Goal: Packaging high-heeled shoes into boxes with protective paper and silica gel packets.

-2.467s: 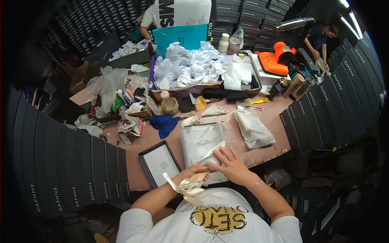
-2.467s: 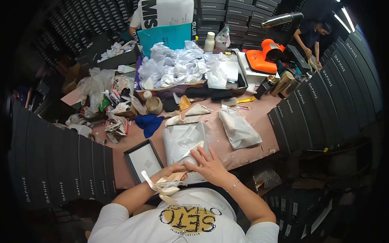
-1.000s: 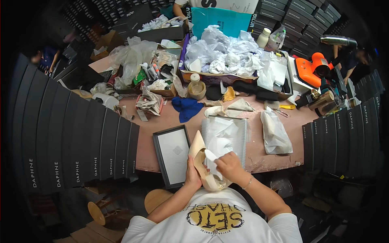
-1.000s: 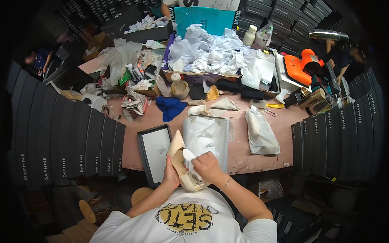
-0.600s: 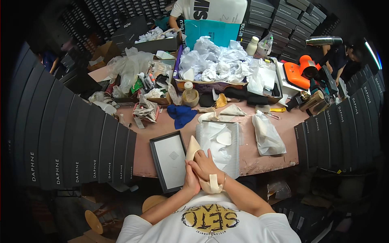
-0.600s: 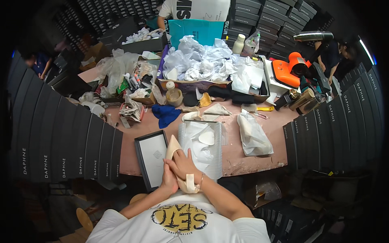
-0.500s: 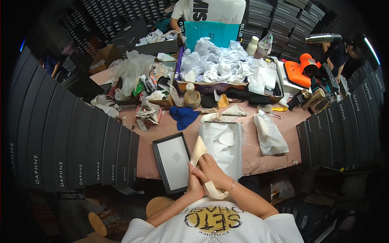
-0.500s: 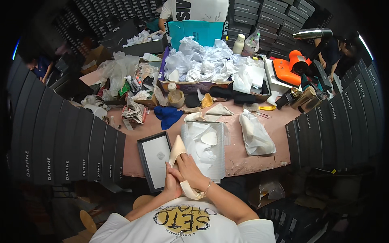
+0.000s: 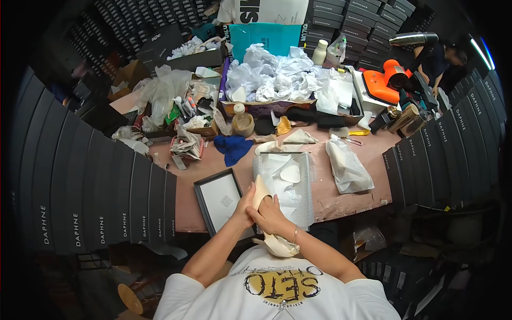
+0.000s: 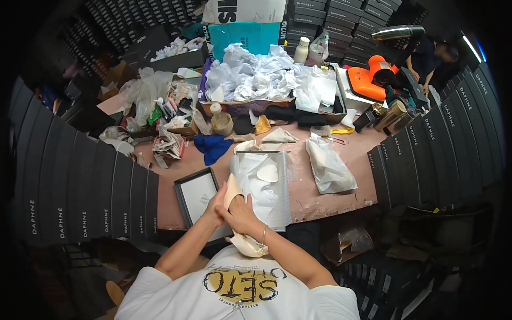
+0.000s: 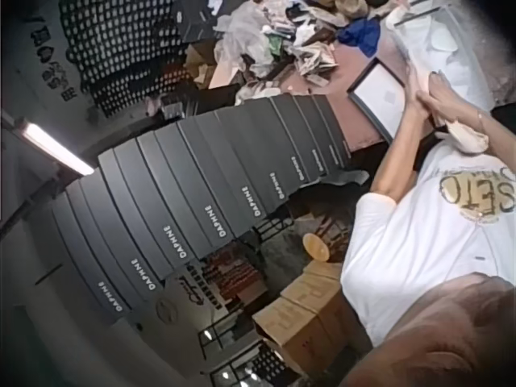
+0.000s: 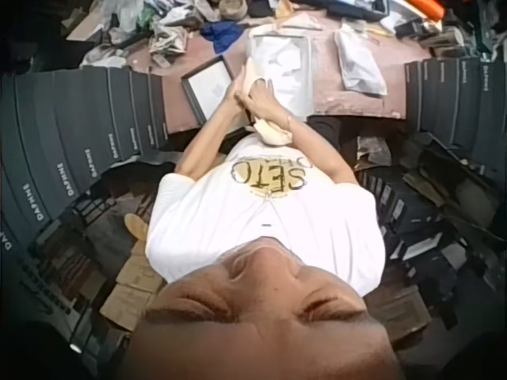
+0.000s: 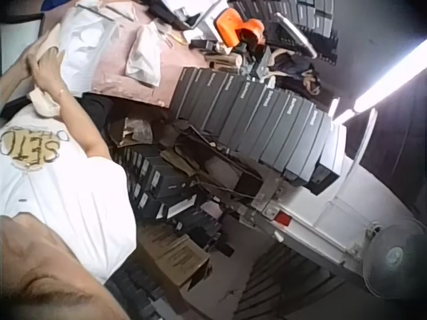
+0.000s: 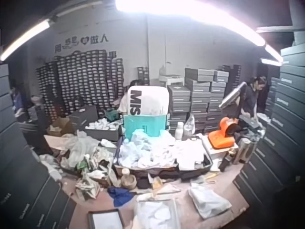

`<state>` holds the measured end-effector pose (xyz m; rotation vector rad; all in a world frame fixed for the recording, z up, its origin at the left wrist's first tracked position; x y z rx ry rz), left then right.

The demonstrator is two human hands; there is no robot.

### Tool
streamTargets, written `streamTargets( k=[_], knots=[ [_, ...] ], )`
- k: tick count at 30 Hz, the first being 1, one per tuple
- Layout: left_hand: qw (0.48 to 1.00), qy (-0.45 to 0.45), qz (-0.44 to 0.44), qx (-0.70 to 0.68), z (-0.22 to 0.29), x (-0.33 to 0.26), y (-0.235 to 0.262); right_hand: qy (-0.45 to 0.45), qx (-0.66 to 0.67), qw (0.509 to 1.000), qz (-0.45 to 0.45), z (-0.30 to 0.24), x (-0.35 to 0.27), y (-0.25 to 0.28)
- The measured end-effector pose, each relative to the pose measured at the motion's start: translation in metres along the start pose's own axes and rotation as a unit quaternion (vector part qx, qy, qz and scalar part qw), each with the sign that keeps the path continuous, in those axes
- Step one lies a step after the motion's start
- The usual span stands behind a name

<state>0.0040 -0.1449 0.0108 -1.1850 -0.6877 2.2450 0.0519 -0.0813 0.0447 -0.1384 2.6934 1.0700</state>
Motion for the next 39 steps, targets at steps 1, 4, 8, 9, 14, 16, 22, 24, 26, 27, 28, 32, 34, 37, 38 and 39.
streamTargets(
  k=[1,4,8,9,14,16,22,24,26,27,28,32,34,37,38,39],
  knots=[
    [1.0,-0.011,0.012,0.015,0.003,0.001,0.002,0.02,0.029,0.998,0.043,0.0,0.002,0.0],
    [0.999,-0.016,0.026,0.038,0.008,-0.01,0.005,0.038,0.101,0.992,0.067,0.0,0.003,-0.02],
    [0.995,-0.072,0.008,0.073,0.005,-0.011,-0.001,0.101,0.148,0.984,0.019,-0.012,-0.021,0.01],
    [0.995,-0.068,-0.003,0.079,0.003,-0.009,0.0,0.164,0.173,0.969,0.059,-0.014,-0.029,0.015],
    [0.994,-0.094,0.061,0.012,-0.014,-0.007,-0.004,0.024,0.024,0.998,-0.057,0.01,-0.016,0.002],
    [0.998,-0.055,0.03,0.006,-0.006,0.002,0.008,0.062,0.027,0.998,-0.008,0.006,-0.006,-0.001],
    [0.996,-0.046,-0.002,0.079,0.002,0.0,0.011,0.248,0.208,0.943,-0.072,-0.014,-0.048,0.01],
    [0.995,-0.046,-0.04,0.079,0.004,-0.002,0.014,0.124,0.279,0.935,-0.183,0.01,-0.058,0.008],
    [0.998,-0.013,-0.061,0.013,0.0,-0.004,0.011,-0.012,0.379,0.878,-0.294,0.038,-0.044,0.022],
    [0.996,0.008,-0.066,-0.056,-0.004,-0.012,0.005,-0.063,0.292,0.933,-0.203,0.055,-0.029,0.039],
    [0.989,0.029,-0.072,-0.126,-0.012,-0.02,0.002,-0.112,0.198,0.968,-0.107,0.069,-0.016,0.059],
    [0.99,0.031,-0.096,-0.099,-0.051,-0.052,-0.001,0.045,-0.385,0.87,0.305,0.126,0.042,0.091],
    [0.994,0.014,-0.058,-0.088,-0.046,-0.055,0.005,0.064,-0.393,0.874,0.28,0.129,0.047,0.093],
    [0.994,-0.022,0.022,-0.104,-0.032,-0.05,0.019,0.042,-0.241,0.942,0.229,0.131,0.039,0.102],
    [0.991,-0.031,0.049,-0.119,-0.028,-0.045,0.022,0.02,-0.165,0.965,0.203,0.126,0.03,0.106],
    [0.99,-0.039,0.047,-0.127,-0.025,-0.041,0.02,-0.027,0.021,0.992,0.125,0.12,0.022,0.101]
  ],
)
Point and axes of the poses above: each hand's wrist, its own x-axis towards the middle knuckle, its own y-axis out of the back of the hand, z = x × y, the point moved 5 cm from there along x, towards the middle knuckle, and after that the axes turned 2 degrees about -x, right-handed, at the moved point
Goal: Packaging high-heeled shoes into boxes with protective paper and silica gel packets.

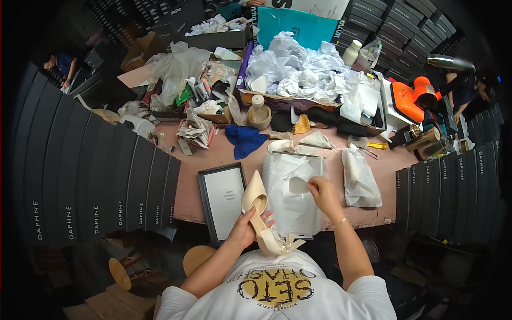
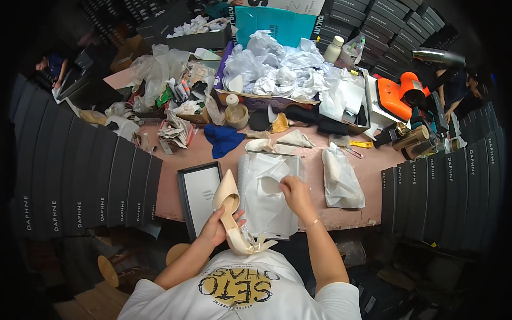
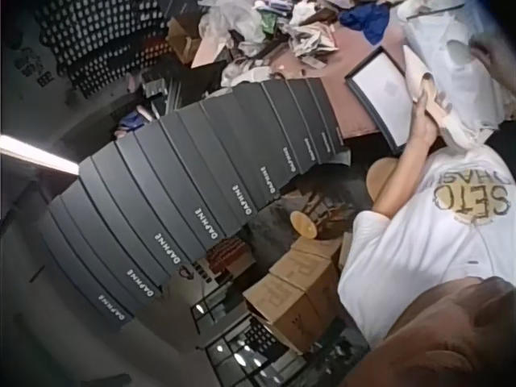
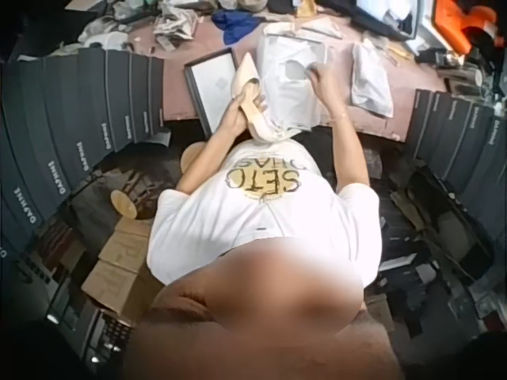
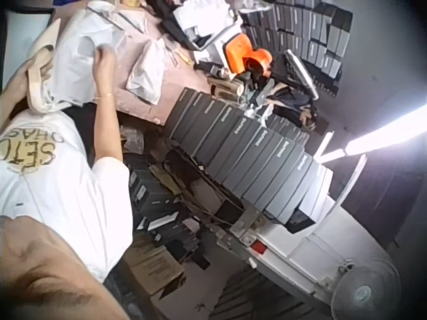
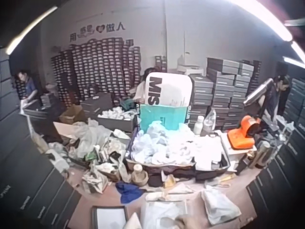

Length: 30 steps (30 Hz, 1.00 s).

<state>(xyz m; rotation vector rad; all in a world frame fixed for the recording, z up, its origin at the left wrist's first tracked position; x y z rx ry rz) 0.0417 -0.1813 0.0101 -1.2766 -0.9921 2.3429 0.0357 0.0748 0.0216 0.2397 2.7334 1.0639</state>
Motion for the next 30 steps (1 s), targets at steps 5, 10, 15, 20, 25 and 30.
streamTargets(
  k=[5,10,15,20,25,30],
  knots=[
    [0.995,0.037,-0.08,-0.037,-0.016,0.011,-0.023,-0.16,0.383,0.894,-0.168,-0.043,-0.047,-0.057],
    [0.994,-0.031,-0.031,0.097,-0.019,0.003,-0.016,-0.088,0.218,0.971,-0.035,-0.02,-0.028,-0.078],
    [0.994,0.089,0.046,0.032,-0.017,0.008,0.007,0.273,-0.355,0.891,0.08,-0.006,0.002,-0.067],
    [0.992,0.106,0.058,0.042,-0.014,0.017,0.018,0.117,-0.063,0.989,0.059,-0.027,-0.002,-0.03],
    [0.997,0.068,0.018,-0.017,-0.015,0.004,-0.023,0.134,-0.059,0.986,-0.084,-0.093,-0.045,-0.051],
    [0.993,-0.029,0.056,0.099,-0.025,-0.005,-0.021,0.145,-0.168,0.975,0.018,-0.096,-0.027,-0.067]
  ],
)
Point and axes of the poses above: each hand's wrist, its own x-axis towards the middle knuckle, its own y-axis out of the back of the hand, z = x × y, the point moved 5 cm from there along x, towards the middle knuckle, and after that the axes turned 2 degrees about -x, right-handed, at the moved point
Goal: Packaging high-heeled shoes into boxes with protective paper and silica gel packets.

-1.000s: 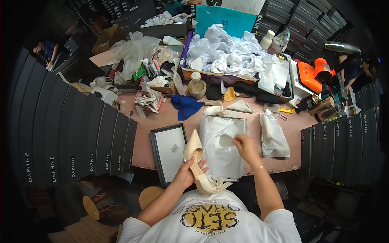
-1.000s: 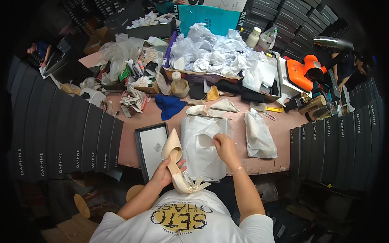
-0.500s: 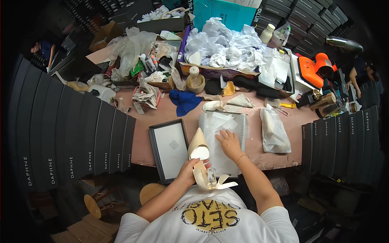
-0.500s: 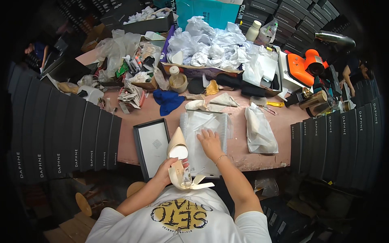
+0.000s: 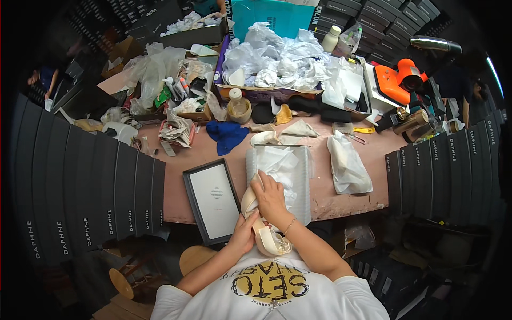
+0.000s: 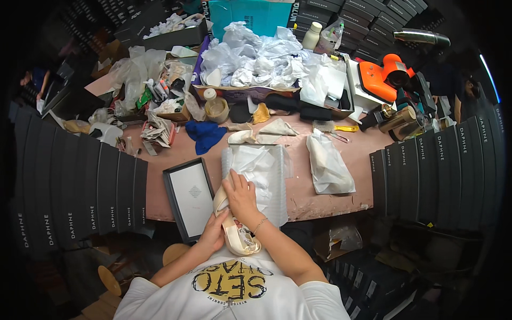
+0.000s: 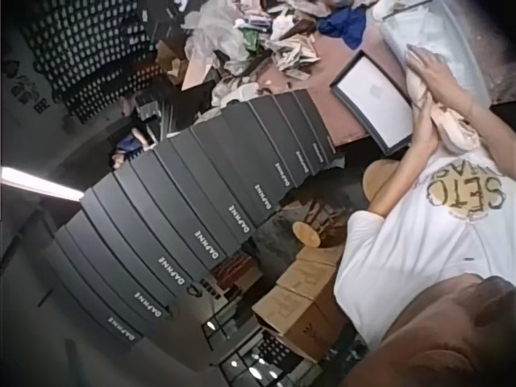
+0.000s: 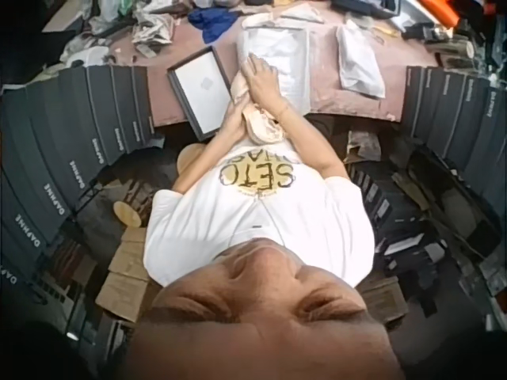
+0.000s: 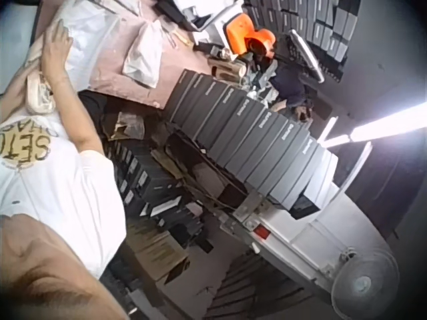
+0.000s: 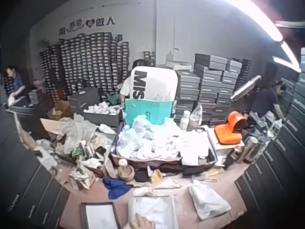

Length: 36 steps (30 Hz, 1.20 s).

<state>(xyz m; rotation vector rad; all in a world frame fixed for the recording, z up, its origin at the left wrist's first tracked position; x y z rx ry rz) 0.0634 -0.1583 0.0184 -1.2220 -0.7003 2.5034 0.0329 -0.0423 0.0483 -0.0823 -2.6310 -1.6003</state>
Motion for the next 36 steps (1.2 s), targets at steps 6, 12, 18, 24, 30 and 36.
streamTargets(
  k=[6,12,18,24,30,36],
  knots=[
    [0.991,0.119,0.005,-0.059,-0.015,0.018,0.043,-0.055,-0.064,0.989,-0.119,0.103,0.001,-0.035],
    [0.997,0.071,0.005,-0.043,-0.002,0.029,0.037,-0.048,0.164,0.984,-0.051,0.074,0.001,-0.002],
    [0.995,0.053,-0.054,-0.059,0.001,0.029,0.013,0.112,0.122,0.986,0.037,-0.001,-0.015,0.018],
    [0.983,0.151,-0.103,-0.007,-0.004,0.029,0.006,-0.04,0.191,0.98,0.051,0.021,-0.033,0.015],
    [0.988,0.108,-0.111,-0.014,-0.014,0.023,-0.02,-0.005,0.061,0.995,0.083,0.031,-0.041,0.028],
    [0.975,0.139,-0.165,0.05,0.004,0.013,-0.032,-0.055,0.235,0.956,0.167,0.018,-0.038,0.069]
  ],
)
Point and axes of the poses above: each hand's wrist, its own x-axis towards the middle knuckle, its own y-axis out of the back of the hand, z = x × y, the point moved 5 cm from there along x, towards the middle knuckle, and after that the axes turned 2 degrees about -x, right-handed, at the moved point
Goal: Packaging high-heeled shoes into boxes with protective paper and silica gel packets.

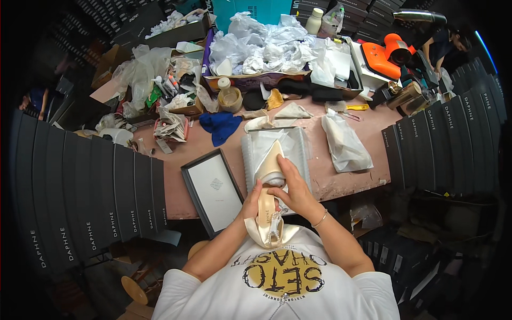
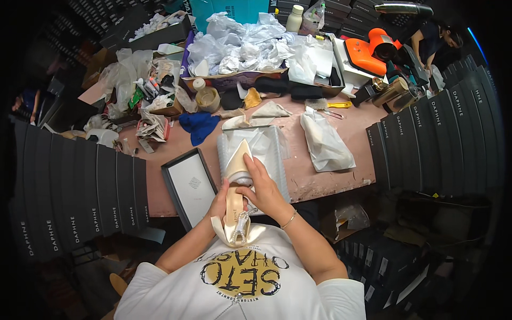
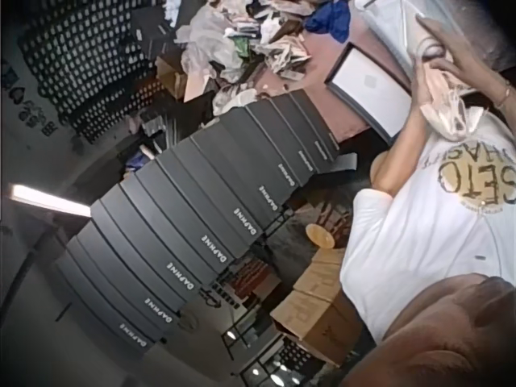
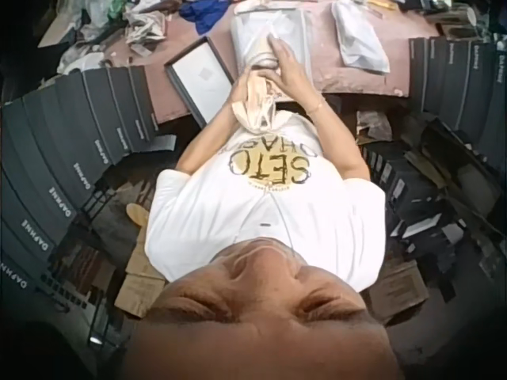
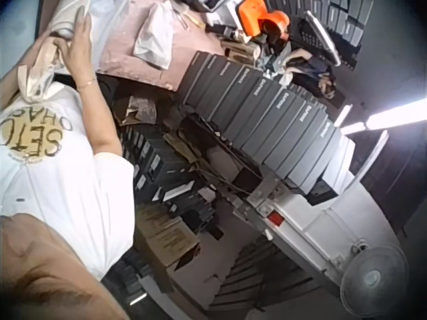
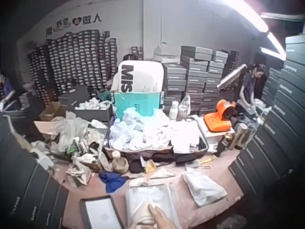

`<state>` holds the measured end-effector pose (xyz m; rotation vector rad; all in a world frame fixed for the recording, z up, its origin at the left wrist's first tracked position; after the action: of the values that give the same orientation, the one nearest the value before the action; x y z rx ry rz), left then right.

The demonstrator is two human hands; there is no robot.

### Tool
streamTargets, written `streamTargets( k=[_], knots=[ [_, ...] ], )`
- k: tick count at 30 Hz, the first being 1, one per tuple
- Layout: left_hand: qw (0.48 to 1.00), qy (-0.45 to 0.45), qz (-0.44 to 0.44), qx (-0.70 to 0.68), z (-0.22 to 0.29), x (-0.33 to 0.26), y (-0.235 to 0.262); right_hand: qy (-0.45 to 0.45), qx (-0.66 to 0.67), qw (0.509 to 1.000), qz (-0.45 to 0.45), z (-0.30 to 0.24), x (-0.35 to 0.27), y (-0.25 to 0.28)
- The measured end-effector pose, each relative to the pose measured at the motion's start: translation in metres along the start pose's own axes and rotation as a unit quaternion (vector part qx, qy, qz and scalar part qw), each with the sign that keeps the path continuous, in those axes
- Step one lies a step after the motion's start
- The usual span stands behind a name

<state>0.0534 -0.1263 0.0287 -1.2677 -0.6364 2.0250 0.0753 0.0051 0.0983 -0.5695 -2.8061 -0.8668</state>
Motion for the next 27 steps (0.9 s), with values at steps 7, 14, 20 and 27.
streamTargets(
  k=[7,14,20,27],
  knots=[
    [0.997,-0.058,0.042,-0.013,0.007,0.003,-0.001,-0.033,0.025,0.996,-0.079,0.005,0.024,-0.017],
    [0.954,-0.297,0.03,0.034,0.092,-0.021,-0.008,-0.217,0.348,0.889,-0.202,-0.003,-0.019,0.036],
    [0.928,-0.355,-0.02,0.106,0.109,-0.028,-0.035,-0.111,0.233,0.952,-0.164,-0.017,-0.07,0.018],
    [0.953,-0.28,0.116,-0.025,0.057,0.009,-0.012,-0.092,0.237,0.963,-0.089,-0.011,-0.049,0.027]
  ],
)
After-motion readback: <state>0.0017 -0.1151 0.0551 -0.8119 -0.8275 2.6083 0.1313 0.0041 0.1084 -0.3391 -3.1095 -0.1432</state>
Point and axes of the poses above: each hand's wrist, its own x-axis towards the middle knuckle, its own y-axis out of the back of the hand, z = x × y, the point moved 5 cm from there along x, towards the middle knuckle, and after that the axes turned 2 degrees about -x, right-handed, at the moved point
